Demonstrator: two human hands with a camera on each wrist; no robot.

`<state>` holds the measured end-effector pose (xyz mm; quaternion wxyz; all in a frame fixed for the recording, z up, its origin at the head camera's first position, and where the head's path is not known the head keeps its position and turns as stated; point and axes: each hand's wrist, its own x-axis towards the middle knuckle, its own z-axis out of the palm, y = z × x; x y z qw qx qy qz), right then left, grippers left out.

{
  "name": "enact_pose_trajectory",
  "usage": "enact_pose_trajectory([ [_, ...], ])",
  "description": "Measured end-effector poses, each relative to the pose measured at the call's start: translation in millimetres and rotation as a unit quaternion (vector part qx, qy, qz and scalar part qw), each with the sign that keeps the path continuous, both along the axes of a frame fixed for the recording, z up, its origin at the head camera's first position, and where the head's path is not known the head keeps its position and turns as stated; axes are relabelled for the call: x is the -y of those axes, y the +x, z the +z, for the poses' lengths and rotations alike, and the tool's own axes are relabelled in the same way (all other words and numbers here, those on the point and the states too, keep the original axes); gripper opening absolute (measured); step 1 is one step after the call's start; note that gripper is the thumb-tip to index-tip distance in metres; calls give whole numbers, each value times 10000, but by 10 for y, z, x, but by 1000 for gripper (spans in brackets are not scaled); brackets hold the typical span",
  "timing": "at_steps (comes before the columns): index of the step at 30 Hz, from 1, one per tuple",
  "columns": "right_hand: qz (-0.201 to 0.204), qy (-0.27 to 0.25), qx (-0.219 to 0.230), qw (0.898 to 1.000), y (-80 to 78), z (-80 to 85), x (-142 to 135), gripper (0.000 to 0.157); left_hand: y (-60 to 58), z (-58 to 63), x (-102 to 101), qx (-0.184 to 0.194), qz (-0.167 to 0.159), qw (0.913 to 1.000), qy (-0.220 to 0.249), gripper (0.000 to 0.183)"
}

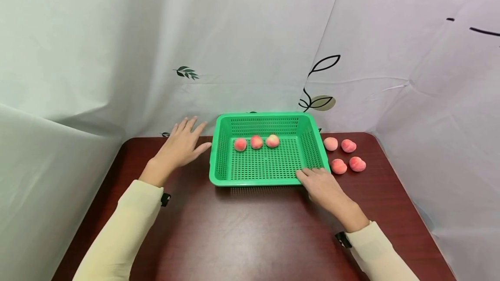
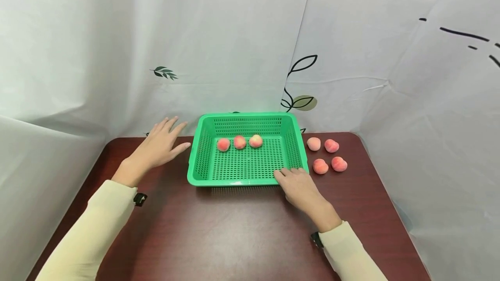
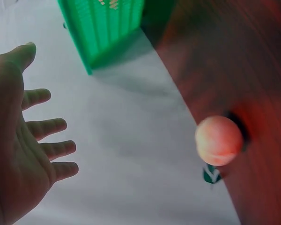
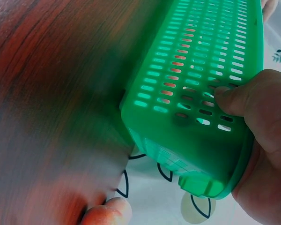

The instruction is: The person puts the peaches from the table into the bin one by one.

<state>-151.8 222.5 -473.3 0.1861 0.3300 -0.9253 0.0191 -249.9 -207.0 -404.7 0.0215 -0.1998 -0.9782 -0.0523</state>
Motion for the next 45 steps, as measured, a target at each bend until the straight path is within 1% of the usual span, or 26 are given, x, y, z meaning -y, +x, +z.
enact_pose_trajectory([
  [3, -23, 32, 47, 10000, 5, -2, 6, 28, 15, -59, 89, 23, 108, 9999, 10, 72],
  [7, -64, 62, 81, 9999, 11, 3, 4, 27, 15, -162, 185, 54, 129, 9998, 111, 72],
  [11, -55, 30, 44, 10000, 9, 2, -1, 27, -14, -286, 268, 32, 136, 9996, 255, 71],
  [16, -27, -6, 13, 10000, 9, -3, 6, 28, -46, -440, 372, 4, 219, 9992, 347, 70],
  [18, -8, -31, 1, 10000, 11, -1, 8, 28, -52, -487, 405, 50, 265, 9990, 366, 71],
  [27, 110, -152, -145, 9997, 15, 5, 7, 29, -101, -664, 533, 473, 626, 9960, 427, 74],
  [32, 20, -63, -45, 10000, 11, 6, 8, 28, -123, -736, 600, 735, 708, 9934, 518, 75],
  [36, 15, -56, -42, 10000, 5, 1, 6, 28, -142, -772, 628, 895, 754, 9914, 589, 75],
  [42, 44, -63, -30, 10000, 3, 5, 12, 26, -160, -827, 652, 1071, 809, 9889, 630, 70],
  [45, 50, -74, -51, 9999, 5, 9, 8, 27, -157, -844, 652, 1179, 829, 9875, 643, 67],
])
